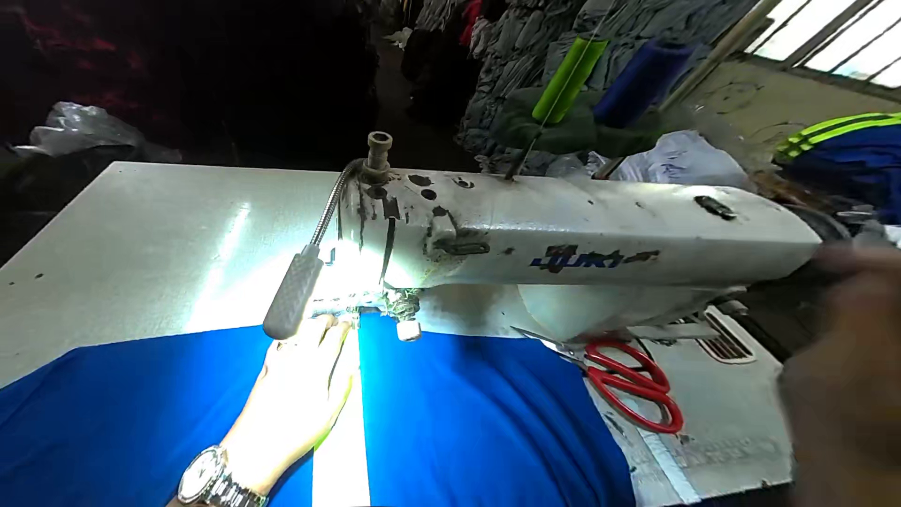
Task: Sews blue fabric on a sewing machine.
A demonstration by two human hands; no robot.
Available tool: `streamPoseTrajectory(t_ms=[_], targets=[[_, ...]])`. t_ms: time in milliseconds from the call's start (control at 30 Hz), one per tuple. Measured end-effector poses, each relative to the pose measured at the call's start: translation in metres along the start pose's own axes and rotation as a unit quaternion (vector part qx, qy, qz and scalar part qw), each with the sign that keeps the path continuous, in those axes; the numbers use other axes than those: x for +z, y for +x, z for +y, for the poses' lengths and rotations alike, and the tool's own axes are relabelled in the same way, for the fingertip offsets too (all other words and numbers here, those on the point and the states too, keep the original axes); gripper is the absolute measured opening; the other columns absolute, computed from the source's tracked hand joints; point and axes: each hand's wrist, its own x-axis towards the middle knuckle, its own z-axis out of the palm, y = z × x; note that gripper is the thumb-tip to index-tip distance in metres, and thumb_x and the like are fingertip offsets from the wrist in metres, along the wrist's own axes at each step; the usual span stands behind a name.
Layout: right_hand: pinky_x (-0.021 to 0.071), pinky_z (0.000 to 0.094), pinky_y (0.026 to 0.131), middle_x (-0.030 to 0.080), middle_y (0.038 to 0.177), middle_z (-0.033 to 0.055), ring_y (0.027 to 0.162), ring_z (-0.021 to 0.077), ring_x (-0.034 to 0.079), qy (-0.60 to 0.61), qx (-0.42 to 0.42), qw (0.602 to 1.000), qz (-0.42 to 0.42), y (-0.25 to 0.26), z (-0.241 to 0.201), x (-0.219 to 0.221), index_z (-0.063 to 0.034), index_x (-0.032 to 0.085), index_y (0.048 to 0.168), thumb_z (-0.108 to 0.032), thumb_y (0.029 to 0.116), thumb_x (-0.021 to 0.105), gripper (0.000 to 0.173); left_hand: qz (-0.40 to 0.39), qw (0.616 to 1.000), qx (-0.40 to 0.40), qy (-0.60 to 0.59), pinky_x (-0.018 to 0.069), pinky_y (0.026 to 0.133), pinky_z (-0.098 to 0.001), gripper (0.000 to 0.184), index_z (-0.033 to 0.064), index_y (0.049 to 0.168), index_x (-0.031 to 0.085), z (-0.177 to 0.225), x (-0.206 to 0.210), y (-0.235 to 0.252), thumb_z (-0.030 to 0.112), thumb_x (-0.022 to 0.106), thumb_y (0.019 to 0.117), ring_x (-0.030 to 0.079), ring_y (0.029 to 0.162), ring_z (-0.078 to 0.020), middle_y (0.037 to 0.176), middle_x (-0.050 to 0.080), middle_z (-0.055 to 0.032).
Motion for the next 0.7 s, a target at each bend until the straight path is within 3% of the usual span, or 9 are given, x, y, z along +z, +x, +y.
streamPoseTrajectory(t_ms=[67, 133, 167, 233, 300, 400, 567, 633, 700], targets=[[0.0479, 0.0462, 0.105, 0.057, 0.137, 0.0204, 0.125, 0.0259, 0.058, -0.09, 0.11, 0.989, -0.031, 0.061, 0.1, -0.02, -0.0047, 0.047, 0.146, -0.037, 0.1106, 0.037, 0.049, 0.001, 1.0, 0.003, 0.001, 0.0471, 0.099, -0.057, 0.053, 0.0206, 0.134, 0.067, -0.001, 0.001, -0.001, 0.044, 0.039, 0.0961, 0.059, 0.125, -0.0301, 0.13, 0.065, -0.0064], [0.0408, 0.0776, 0.094, 0.057, 0.124, 0.0404, 0.117, 0.0573, 0.056, -0.147, 0.215, 0.957, -0.13, 0.106, 0.137, -0.018, 0.0075, 0.053, 0.134, -0.049, 0.1071, 0.041, 0.063, 0.009, 1.0, 0.005, 0.004, 0.047, 0.099, -0.0572, 0.052, 0.021, 0.134, 0.067, -0.001, 0.002, 0.0, 0.045, 0.04, 0.0964, 0.06, 0.125, -0.0303, 0.131, 0.065, -0.0066], [0.0347, 0.0834, 0.095, 0.056, 0.123, 0.046, 0.119, 0.0642, 0.052, -0.162, 0.294, 0.923, -0.188, 0.116, 0.133, -0.012, 0.0143, 0.057, 0.128, -0.05, 0.1075, 0.041, 0.069, 0.013, 1.0, 0.005, 0.006, 0.0473, 0.099, -0.057, 0.052, 0.0212, 0.135, 0.067, -0.001, 0.002, 0.0, 0.045, 0.041, 0.0963, 0.06, 0.125, -0.0305, 0.131, 0.066, -0.0065], [0.0335, 0.0811, 0.096, 0.055, 0.125, 0.0445, 0.121, 0.0607, 0.051, -0.153, 0.425, 0.867, -0.208, 0.113, 0.117, -0.003, 0.0158, 0.058, 0.124, -0.06, 0.1047, 0.039, 0.08, 0.015, 1.0, 0.004, 0.007, 0.0475, 0.099, -0.057, 0.052, 0.0211, 0.134, 0.067, -0.001, 0.002, -0.001, 0.045, 0.041, 0.0956, 0.061, 0.124, -0.0308, 0.129, 0.066, -0.0061], [0.0382, 0.0757, 0.096, 0.057, 0.125, 0.0412, 0.119, 0.0529, 0.056, -0.102, 0.395, 0.905, -0.119, 0.083, 0.098, -0.005, 0.0136, 0.057, 0.126, -0.059, 0.1051, 0.037, 0.078, 0.016, 1.0, 0.006, 0.005, 0.0473, 0.1, -0.0565, 0.052, 0.0214, 0.135, 0.067, -0.001, 0.002, -0.001, 0.045, 0.04, 0.0963, 0.06, 0.124, -0.0303, 0.129, 0.066, -0.0058], [0.0513, 0.0389, 0.097, 0.058, 0.124, 0.0152, 0.109, 0.0108, 0.059, 0.038, 0.326, 0.945, -0.013, 0.008, 0.091, -0.009, 0.0033, 0.047, 0.139, -0.048, 0.1093, 0.032, 0.061, 0.019, 1.0, 0.003, 0.006, 0.0471, 0.099, -0.0554, 0.051, 0.0219, 0.134, 0.067, -0.002, 0.003, 0.0, 0.044, 0.041, 0.0957, 0.06, 0.124, -0.0295, 0.13, 0.066, -0.005], [0.0547, 0.0331, 0.092, 0.061, 0.116, 0.0067, 0.103, 0.0076, 0.063, 0.088, 0.357, 0.929, -0.033, -0.01, 0.105, -0.024, -0.001, 0.051, 0.134, -0.04, 0.108, 0.042, 0.048, 0.028, 1.0, 0.006, 0.005, 0.0489, 0.097, -0.0553, 0.051, 0.0217, 0.133, 0.068, -0.002, 0.003, 0.004, 0.045, 0.04, 0.0969, 0.061, 0.121, -0.0298, 0.126, 0.067, -0.005], [0.0491, 0.0569, 0.096, 0.06, 0.124, 0.0254, 0.115, 0.0317, 0.061, 0.028, 0.38, 0.924, -0.038, 0.026, 0.077, -0.02, 0.0053, 0.051, 0.134, -0.043, 0.1098, 0.033, 0.057, 0.032, 0.999, 0.012, 0.006, 0.0495, 0.097, -0.0556, 0.051, 0.0202, 0.132, 0.068, -0.004, 0.005, 0.002, 0.046, 0.041, 0.0973, 0.062, 0.121, -0.0303, 0.126, 0.067, -0.0061], [0.0464, 0.0562, 0.099, 0.059, 0.128, 0.0192, 0.117, 0.0265, 0.058, 0.055, 0.425, 0.903, -0.019, 0.047, 0.063, -0.01, 0.0005, 0.052, 0.135, -0.052, 0.1083, 0.031, 0.063, 0.023, 1.0, 0.006, 0.002, 0.0483, 0.099, -0.0563, 0.052, 0.0197, 0.133, 0.068, -0.002, 0.003, 0.004, 0.046, 0.041, 0.0965, 0.061, 0.122, -0.0311, 0.127, 0.067, -0.0064]])
